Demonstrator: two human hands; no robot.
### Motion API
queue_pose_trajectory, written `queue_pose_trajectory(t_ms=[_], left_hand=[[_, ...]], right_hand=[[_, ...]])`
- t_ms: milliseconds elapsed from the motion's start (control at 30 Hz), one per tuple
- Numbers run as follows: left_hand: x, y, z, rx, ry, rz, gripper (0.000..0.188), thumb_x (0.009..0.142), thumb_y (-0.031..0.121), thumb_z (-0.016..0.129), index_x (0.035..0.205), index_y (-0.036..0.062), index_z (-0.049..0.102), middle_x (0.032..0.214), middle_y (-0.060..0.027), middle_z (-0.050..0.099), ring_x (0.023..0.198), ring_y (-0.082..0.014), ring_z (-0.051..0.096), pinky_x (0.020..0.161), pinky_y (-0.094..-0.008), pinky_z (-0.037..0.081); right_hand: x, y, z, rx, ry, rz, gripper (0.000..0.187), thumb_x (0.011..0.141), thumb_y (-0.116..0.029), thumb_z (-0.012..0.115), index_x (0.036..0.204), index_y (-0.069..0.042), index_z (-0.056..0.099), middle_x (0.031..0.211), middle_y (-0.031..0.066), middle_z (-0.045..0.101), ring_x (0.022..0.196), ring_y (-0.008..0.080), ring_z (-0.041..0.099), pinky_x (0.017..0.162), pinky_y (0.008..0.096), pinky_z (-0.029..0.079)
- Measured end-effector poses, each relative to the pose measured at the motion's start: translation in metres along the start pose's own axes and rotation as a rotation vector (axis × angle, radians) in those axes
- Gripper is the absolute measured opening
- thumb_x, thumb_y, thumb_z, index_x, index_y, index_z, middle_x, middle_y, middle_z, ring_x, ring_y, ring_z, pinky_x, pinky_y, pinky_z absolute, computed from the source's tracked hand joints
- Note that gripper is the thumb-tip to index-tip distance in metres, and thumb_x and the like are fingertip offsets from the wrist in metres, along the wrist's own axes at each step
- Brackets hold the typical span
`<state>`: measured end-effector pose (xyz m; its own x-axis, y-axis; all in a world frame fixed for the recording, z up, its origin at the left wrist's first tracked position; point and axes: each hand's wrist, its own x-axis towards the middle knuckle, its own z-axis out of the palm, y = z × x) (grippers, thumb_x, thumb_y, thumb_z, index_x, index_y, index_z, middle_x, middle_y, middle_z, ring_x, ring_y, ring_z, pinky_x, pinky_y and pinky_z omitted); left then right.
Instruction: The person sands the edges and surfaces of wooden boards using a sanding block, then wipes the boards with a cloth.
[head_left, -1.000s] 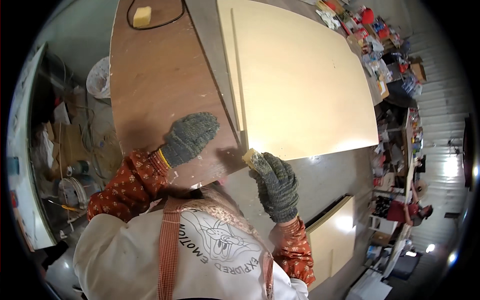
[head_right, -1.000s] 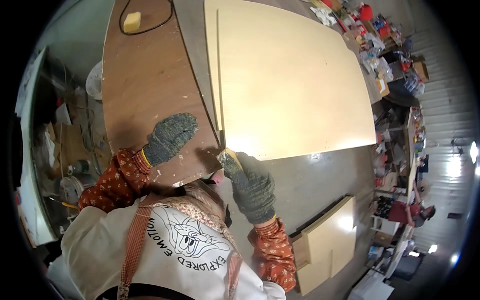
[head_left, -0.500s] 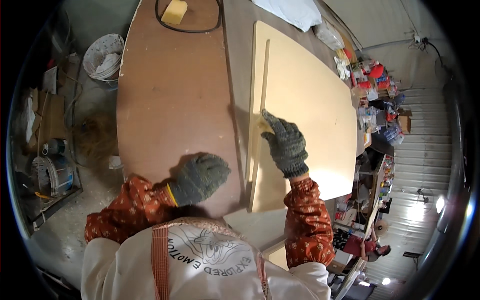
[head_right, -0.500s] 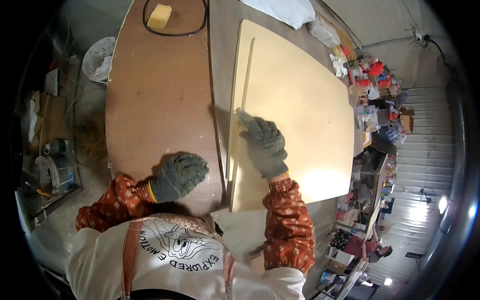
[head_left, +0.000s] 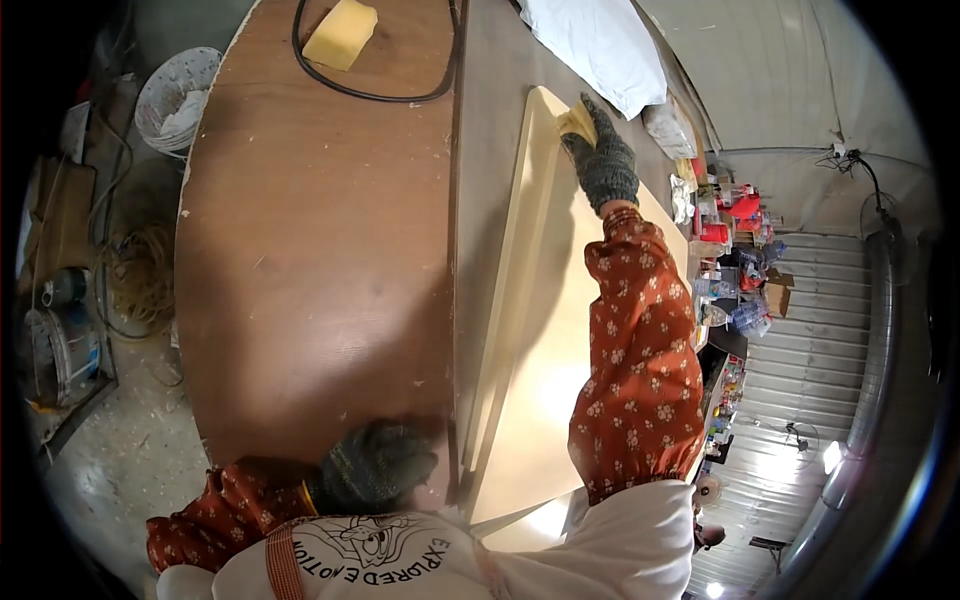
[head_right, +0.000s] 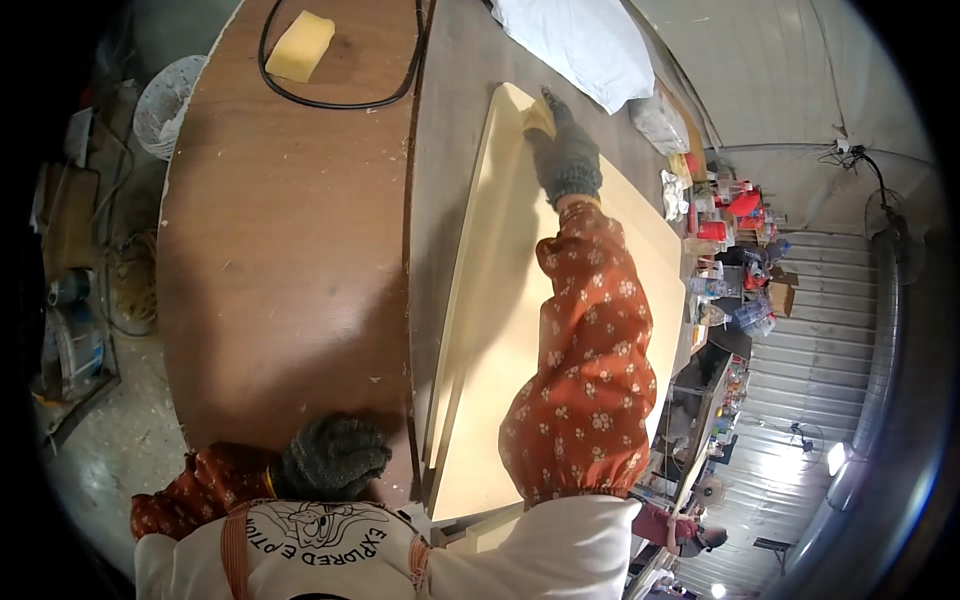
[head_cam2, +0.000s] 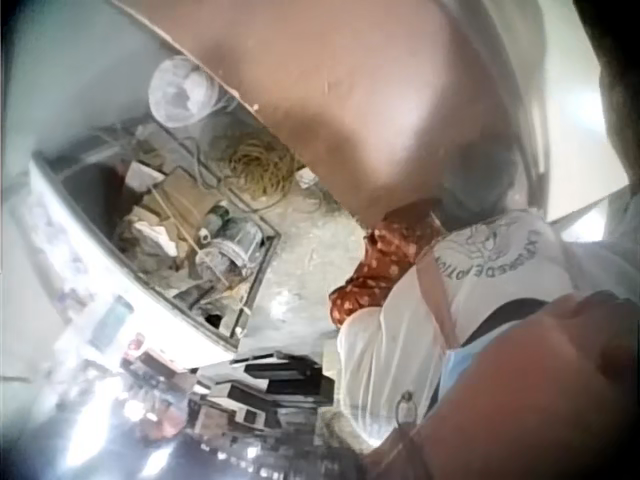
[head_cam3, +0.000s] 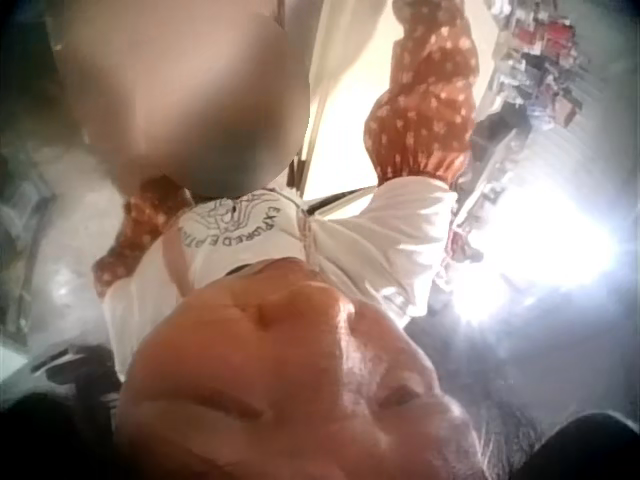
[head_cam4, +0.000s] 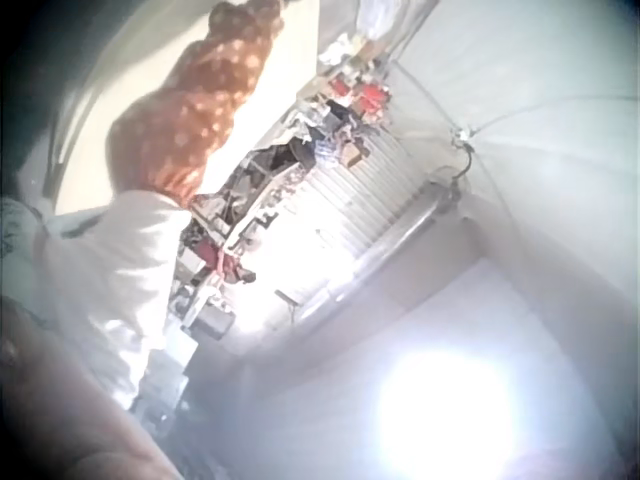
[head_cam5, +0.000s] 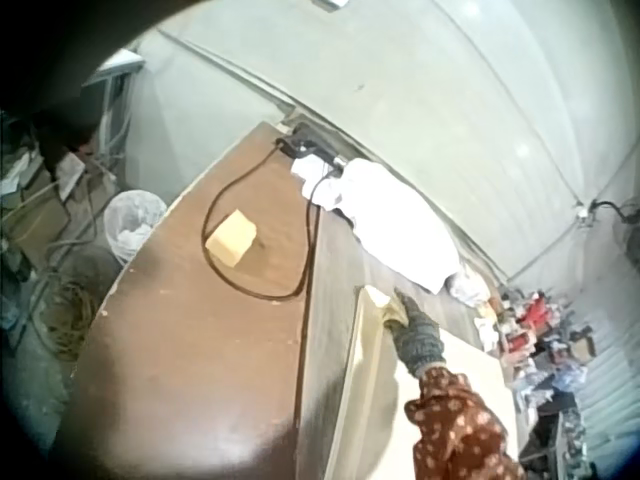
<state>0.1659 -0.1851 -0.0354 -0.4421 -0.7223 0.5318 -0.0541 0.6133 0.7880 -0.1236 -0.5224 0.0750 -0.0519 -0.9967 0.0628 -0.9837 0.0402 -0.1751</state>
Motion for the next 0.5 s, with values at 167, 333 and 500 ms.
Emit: queue_pose_trajectory(t_ms=[167,333,500], left_hand=[[0.005,-0.001,-0.003,-0.017,0.001,0.001,0.025,0.071,0.013,0.072,0.095,0.0084,0.068,0.092,-0.0107,0.067,0.082,-0.0284,0.066,0.068,-0.0429,0.057],[-0.007,0.004,0.005,0.038,0.018,-0.063,0.024,0.076,0.016,0.069,0.098,0.0081,0.068,0.095,-0.0100,0.067,0.088,-0.0286,0.065,0.077,-0.0425,0.056],[-0.024,-0.008,0.021,-0.380,-0.133,-0.514,0.026,0.081,0.015,0.066,0.106,0.0077,0.067,0.110,-0.0107,0.063,0.105,-0.0295,0.060,0.089,-0.0433,0.050]], right_hand=[[-0.008,0.000,0.000,-0.061,0.016,-0.129,0.060,0.087,-0.026,0.066,0.143,-0.028,0.044,0.122,0.0174,0.064,0.114,0.0354,0.060,0.096,0.0422,0.049],[-0.106,0.002,-0.003,0.063,-0.007,-0.220,0.055,0.087,-0.025,0.067,0.139,-0.019,0.051,0.116,0.0134,0.067,0.104,0.0332,0.064,0.091,0.0411,0.051],[-0.270,-0.006,-0.018,-0.146,-0.086,-0.504,0.047,0.085,-0.024,0.068,0.131,-0.018,0.058,0.118,0.0037,0.065,0.103,0.0248,0.062,0.087,0.0418,0.050]])
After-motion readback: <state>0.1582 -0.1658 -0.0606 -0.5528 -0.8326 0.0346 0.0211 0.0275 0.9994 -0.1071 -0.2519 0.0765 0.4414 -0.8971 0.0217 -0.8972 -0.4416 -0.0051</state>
